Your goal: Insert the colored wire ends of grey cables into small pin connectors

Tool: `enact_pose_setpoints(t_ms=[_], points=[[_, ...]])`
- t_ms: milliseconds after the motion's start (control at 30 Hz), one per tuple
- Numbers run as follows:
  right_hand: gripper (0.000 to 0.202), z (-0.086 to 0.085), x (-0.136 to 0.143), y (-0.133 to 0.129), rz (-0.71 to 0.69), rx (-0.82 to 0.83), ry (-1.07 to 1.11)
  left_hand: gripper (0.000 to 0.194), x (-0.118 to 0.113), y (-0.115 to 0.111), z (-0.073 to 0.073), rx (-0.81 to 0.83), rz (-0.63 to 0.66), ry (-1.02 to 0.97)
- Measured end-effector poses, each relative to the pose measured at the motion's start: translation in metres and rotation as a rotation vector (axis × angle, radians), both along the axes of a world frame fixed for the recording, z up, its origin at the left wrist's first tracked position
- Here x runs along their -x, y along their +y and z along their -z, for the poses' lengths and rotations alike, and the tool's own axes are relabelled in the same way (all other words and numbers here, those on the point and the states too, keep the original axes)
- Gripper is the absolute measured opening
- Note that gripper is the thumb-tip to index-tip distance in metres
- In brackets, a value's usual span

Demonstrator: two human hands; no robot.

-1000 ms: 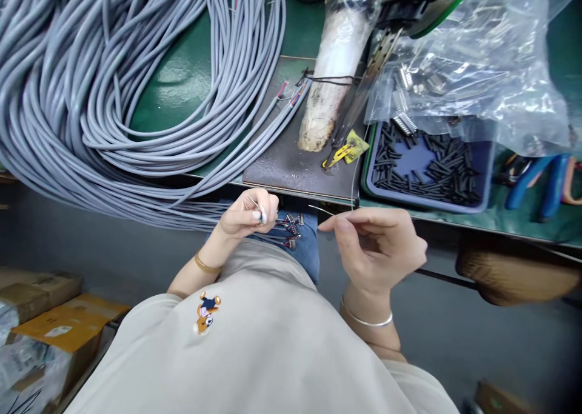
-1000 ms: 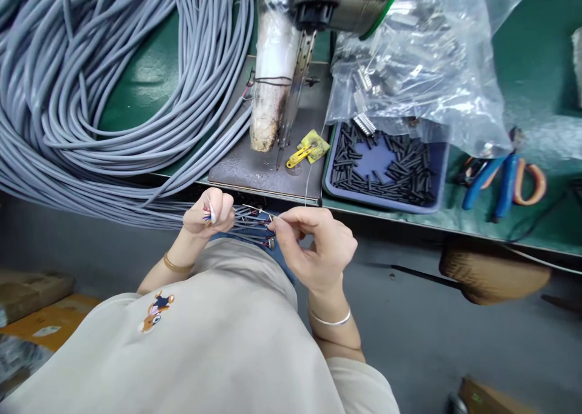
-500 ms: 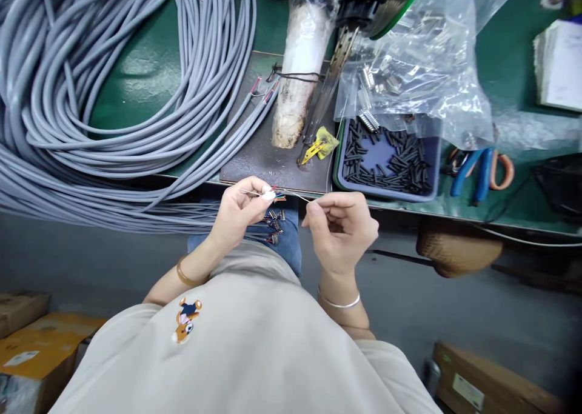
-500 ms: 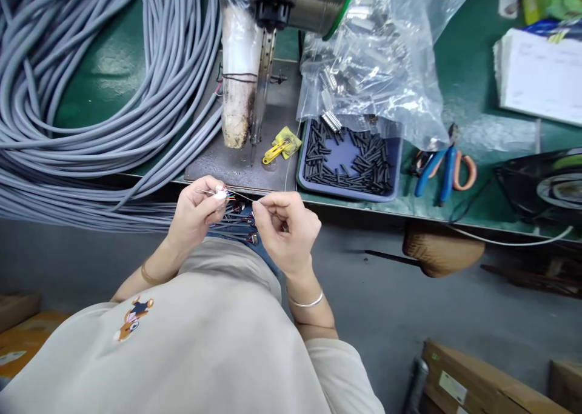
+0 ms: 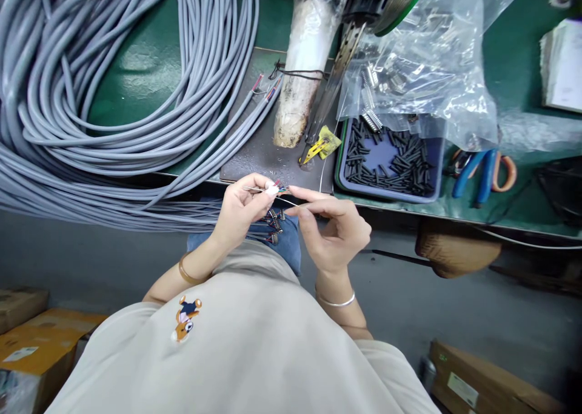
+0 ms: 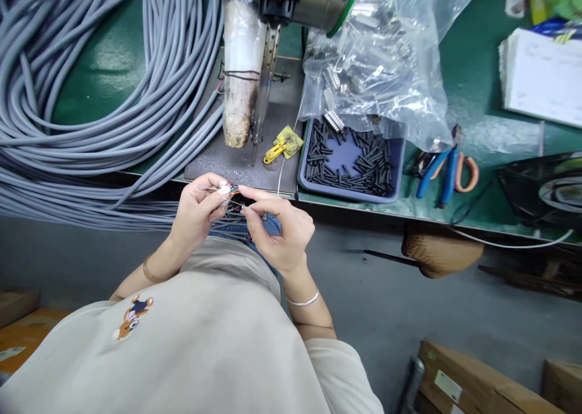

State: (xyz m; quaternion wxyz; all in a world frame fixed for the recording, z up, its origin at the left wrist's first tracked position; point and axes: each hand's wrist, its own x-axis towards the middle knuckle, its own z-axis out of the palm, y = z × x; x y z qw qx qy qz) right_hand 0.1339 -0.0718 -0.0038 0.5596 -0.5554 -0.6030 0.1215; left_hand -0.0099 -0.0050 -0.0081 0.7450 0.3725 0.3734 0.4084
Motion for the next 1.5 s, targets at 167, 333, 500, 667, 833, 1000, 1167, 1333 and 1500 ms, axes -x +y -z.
enact_pose_setpoints(t_ms=[167, 333, 500, 667, 833, 1000, 1167, 1333, 1500], points=[[0.016, 0.000, 0.001, 0.001, 0.036, -0.046, -0.203, 0.026, -0.003, 0.001, 0.000, 0.018, -0.035, -0.035], [0.020, -0.001, 0.001, 0.001, -0.001, -0.084, -0.289, 0.029, -0.005, 0.002, -0.003, 0.057, -0.084, -0.020], [0.019, 0.000, -0.002, 0.001, -0.052, -0.076, -0.277, 0.028, -0.006, 0.004, -0.004, 0.053, -0.094, -0.032], [0.009, 0.001, 0.000, -0.004, -0.002, 0.021, -0.035, 0.026, -0.004, 0.003, 0.000, 0.019, -0.053, -0.023], [0.012, -0.011, -0.003, -0.005, 0.157, 0.210, 0.224, 0.030, -0.001, 0.000, -0.001, -0.055, 0.016, 0.018], [0.011, -0.019, -0.007, 0.003, -0.023, 0.405, 0.117, 0.029, -0.002, -0.006, -0.002, -0.224, 0.015, 0.109], [0.018, -0.015, -0.003, 0.002, -0.036, 0.367, 0.150, 0.032, -0.007, -0.012, -0.004, -0.226, 0.016, 0.147], [0.013, -0.014, -0.019, 0.005, 0.182, -0.025, 0.436, 0.036, 0.007, 0.006, -0.003, -0.024, 0.102, -0.100], [0.007, -0.021, -0.024, 0.007, 0.304, -0.201, 0.357, 0.070, 0.033, 0.022, 0.009, 0.098, 0.166, -0.312]])
